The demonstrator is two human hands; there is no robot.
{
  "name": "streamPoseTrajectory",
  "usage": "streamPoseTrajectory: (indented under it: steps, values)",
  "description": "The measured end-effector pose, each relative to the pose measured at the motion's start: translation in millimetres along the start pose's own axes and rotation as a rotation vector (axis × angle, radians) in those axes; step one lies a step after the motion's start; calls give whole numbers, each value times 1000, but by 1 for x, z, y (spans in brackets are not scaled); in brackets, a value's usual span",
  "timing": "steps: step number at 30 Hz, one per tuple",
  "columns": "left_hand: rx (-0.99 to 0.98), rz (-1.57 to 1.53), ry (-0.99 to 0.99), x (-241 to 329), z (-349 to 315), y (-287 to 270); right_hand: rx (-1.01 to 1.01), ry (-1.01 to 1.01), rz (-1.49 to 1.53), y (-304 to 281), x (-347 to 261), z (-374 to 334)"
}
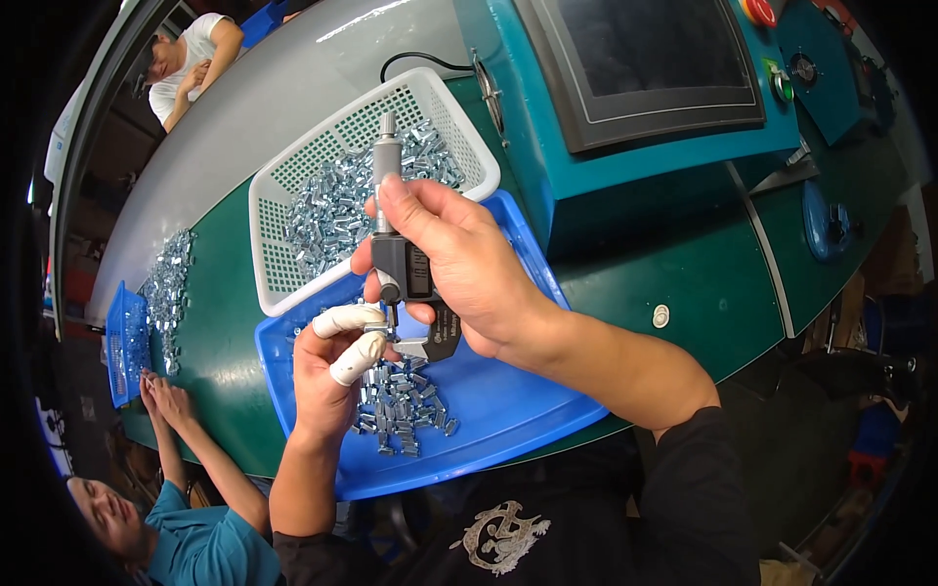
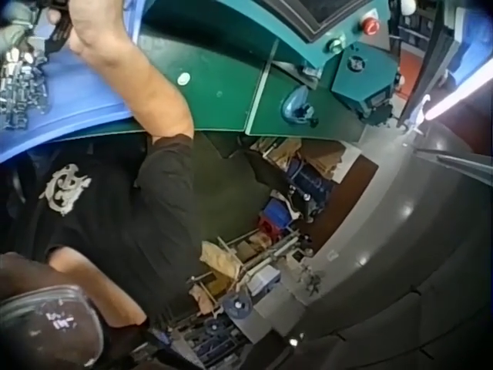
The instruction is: Inspecting and measuring small metal components using a digital micrometer.
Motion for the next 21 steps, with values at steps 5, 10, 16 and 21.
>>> streamPoseTrajectory:
  steps: [5,10,16,21]
  values:
    - [201,139,0,1,14,-19,-20,-48,66,-1,-9,-2]
    - [464,609,248,13,59,-54,-14,-161,48,-5,-34,-12]
    - [166,1097,548,-15,60,1,-23,-325,79,-12,-62,-20]
    - [-133,1249,330,-61,79,56,-61,-333,133,-9,-65,-28]
Point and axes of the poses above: each hand's wrist, its own z-axis towards the middle knuckle, its own y-axis out of the palm, x = y × z, the point moved 1 cm from there along z, towards the middle knuckle, and after that the axes turned 2 degrees about -x, right-handed, at the moved point
